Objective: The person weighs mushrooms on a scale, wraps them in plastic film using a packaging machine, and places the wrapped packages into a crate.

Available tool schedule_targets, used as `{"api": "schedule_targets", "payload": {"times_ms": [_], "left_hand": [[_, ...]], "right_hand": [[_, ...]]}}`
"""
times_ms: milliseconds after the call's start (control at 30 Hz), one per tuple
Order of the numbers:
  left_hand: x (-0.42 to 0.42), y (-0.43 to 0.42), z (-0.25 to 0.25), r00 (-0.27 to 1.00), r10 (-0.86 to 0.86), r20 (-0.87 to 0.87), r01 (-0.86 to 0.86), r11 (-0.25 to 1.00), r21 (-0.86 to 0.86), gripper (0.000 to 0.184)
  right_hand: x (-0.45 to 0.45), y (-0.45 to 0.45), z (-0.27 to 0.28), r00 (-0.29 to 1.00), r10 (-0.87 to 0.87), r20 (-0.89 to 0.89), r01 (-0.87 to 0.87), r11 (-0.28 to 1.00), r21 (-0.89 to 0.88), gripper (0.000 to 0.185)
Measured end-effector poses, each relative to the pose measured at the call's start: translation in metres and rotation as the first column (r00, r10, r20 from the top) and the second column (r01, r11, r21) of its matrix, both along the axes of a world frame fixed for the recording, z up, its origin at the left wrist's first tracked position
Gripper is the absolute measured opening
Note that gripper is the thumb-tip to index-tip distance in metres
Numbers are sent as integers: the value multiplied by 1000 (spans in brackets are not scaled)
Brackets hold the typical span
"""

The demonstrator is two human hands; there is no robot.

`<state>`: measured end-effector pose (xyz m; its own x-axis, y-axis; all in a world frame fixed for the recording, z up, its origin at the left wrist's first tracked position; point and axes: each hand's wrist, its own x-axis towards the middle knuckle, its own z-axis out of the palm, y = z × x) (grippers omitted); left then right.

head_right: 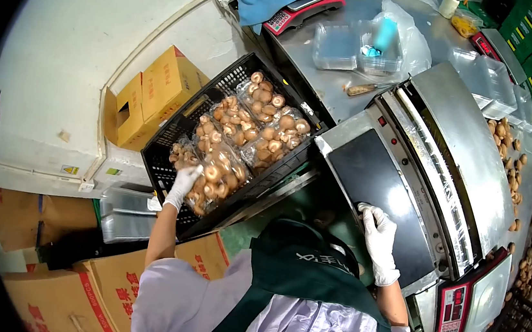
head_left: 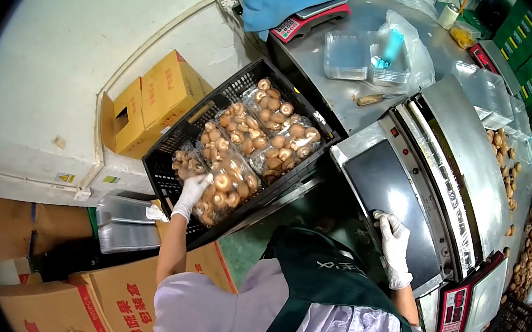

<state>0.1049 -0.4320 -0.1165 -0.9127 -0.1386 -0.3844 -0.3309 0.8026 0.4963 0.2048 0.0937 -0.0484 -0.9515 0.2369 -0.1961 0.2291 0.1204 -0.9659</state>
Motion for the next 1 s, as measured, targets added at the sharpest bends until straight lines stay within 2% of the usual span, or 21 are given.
{"api": "schedule_targets", "payload": {"times_ms": [33, 100, 133, 167, 233, 300, 367, 400, 500, 533, 600, 633, 667, 700, 767, 833, 900, 967, 1000], "left_hand": [[6, 6, 0, 992, -73, 105, 83, 992, -95, 46], [7, 11, -24, 983, -106, 152, 150, 936, -320, 47], [2, 14, -27, 965, -128, 230, 199, 928, -316, 51], [2, 15, -36, 965, -131, 228, 199, 930, -309, 51], [3, 25, -47, 964, -216, 158, 266, 843, -468, 50], [3, 27, -53, 964, -184, 190, 254, 842, -476, 46], [10, 26, -64, 993, -107, 57, 121, 843, -523, 38], [11, 32, -56, 993, -99, -56, 58, 861, -505, 37], [-1, 68, -7, 984, -106, -142, 11, 834, -551, 40], [-6, 74, -8, 965, -133, -226, -1, 861, -508, 38], [-24, 85, -11, 903, -232, -361, 60, 901, -429, 33], [-35, 110, 4, 906, -242, -348, 79, 903, -422, 32], [-46, 130, 13, 906, -167, -388, 79, 969, -234, 28], [-59, 141, 1, 788, -286, -546, 188, 955, -228, 22], [-80, 187, 16, 683, -365, -632, 372, 919, -129, 19], [-85, 256, 52, 655, -349, -670, 460, 888, -12, 18], [-93, 304, 63, 598, -376, -708, 581, 812, 60, 19], [-86, 352, 85, 544, -408, -733, 656, 751, 69, 18], [-80, 373, 92, 516, -433, -739, 680, 731, 47, 17]], "right_hand": [[0, -1, -1, 1000, 6, -18, -5, 999, 54, 13], [1, -4, 1, 999, 13, -34, -9, 994, 111, 12], [0, -6, 3, 1000, 15, -17, -13, 993, 119, 12], [0, -5, 5, 1000, 19, 0, -19, 991, 131, 11], [1, -2, -3, 997, 43, -60, -30, 977, 209, 10], [2, 0, -6, 999, 28, -44, -20, 986, 166, 10], [2, 1, -2, 998, 31, -51, -22, 986, 165, 11], [3, 2, 0, 997, 41, -59, -31, 986, 164, 12], [9, 9, 10, 999, 30, -38, -26, 992, 121, 15], [13, 15, 11, 997, 41, -64, -27, 980, 195, 18], [24, 25, 30, 999, -17, -39, 25, 973, 229, 21], [32, 33, 30, 997, -65, -49, 75, 965, 251, 21], [42, 42, 37, 992, -119, -43, 126, 956, 265, 22], [53, 54, 38, 984, -158, -87, 177, 941, 287, 22], [79, 77, 45, 952, -291, -90, 305, 922, 240, 21], [111, 107, 45, 890, -456, -26, 453, 872, 187, 20], [150, 140, 52, 802, -583, -128, 594, 759, 267, 18], [196, 183, 47, 706, -669, -233, 690, 577, 437, 16], [220, 205, 53, 670, -696, -257, 717, 517, 467, 15]]}}
